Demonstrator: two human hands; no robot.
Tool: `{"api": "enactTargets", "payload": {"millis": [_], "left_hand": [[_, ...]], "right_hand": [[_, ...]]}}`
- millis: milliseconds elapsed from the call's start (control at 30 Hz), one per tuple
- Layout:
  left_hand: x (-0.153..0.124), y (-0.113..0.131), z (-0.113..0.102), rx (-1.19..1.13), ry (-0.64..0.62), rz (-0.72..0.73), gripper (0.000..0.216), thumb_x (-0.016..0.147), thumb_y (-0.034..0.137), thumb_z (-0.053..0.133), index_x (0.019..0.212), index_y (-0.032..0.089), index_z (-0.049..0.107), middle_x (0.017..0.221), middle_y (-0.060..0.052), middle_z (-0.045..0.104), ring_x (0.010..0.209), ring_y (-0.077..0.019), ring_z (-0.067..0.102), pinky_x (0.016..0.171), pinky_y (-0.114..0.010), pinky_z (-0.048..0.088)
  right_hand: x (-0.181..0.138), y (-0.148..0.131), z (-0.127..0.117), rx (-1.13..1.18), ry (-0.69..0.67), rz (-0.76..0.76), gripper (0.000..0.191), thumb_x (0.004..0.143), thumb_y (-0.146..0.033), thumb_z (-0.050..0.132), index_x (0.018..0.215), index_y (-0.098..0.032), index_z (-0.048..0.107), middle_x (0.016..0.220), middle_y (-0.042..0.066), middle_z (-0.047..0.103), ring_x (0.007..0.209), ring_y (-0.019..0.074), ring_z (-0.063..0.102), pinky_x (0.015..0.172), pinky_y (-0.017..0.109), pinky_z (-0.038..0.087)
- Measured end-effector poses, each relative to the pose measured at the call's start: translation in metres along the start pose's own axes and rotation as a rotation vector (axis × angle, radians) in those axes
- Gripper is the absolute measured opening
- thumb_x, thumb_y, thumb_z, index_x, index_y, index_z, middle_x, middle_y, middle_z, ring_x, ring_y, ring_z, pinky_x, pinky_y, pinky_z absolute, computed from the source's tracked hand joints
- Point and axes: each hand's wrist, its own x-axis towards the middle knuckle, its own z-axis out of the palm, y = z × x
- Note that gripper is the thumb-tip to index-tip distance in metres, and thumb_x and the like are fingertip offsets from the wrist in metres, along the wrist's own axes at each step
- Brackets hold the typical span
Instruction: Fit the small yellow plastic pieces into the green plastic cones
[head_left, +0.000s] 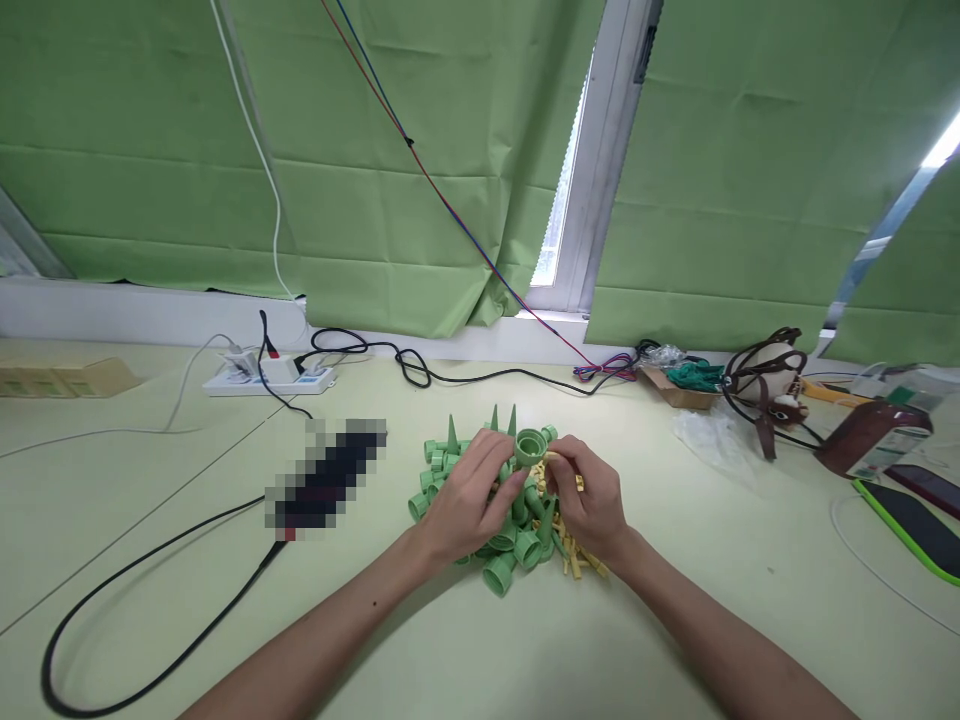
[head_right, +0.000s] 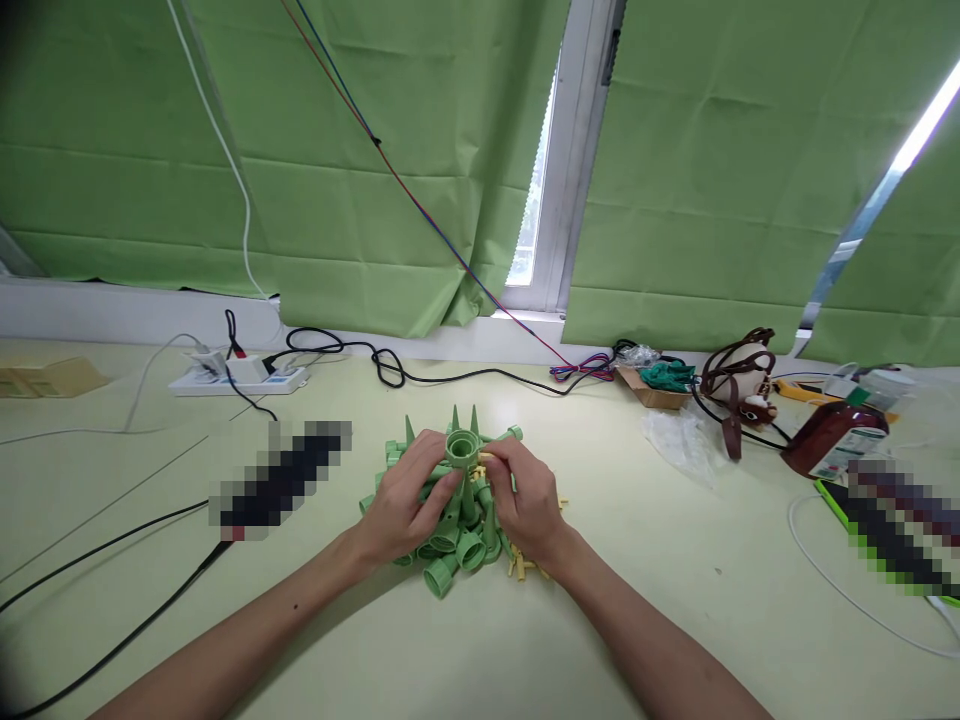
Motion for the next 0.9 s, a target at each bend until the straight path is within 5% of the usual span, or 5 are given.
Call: {"api": "enactTargets", "payload": {"millis": [567,900], "left_hand": [[-0.005,-0.016,0.001,0.172,0.087,0.131,0.055,0.091,0.001,0.049,0.141,0.025,0.044,0.107,-0.010,0.055,0.097,-0.0194,0.052,0.078,-0.031,0.049],[-0.004,-0.012,0.003,0.243,0.157,0.059,0.042,0.093,0.004,0.047,0.131,0.021,0.050,0.094,-0.006,0.054,0.083,-0.0153,0.054,0.069,-0.025,0.048]], "right_hand": [[0.002,0.004,-0.002,-0.012,-0.083,-0.020,0.021,0.100,-0.017,0.038,0.086,-0.019,0.054,0.067,-0.001,0.049,0.058,0.0121,0.046,0.057,0.025,0.038],[0.004,0.004,-0.001,-0.040,-0.051,-0.041,0.017,0.099,-0.016,0.043,0.087,-0.019,0.055,0.067,-0.001,0.050,0.059,0.0121,0.047,0.058,0.025,0.039]]}}
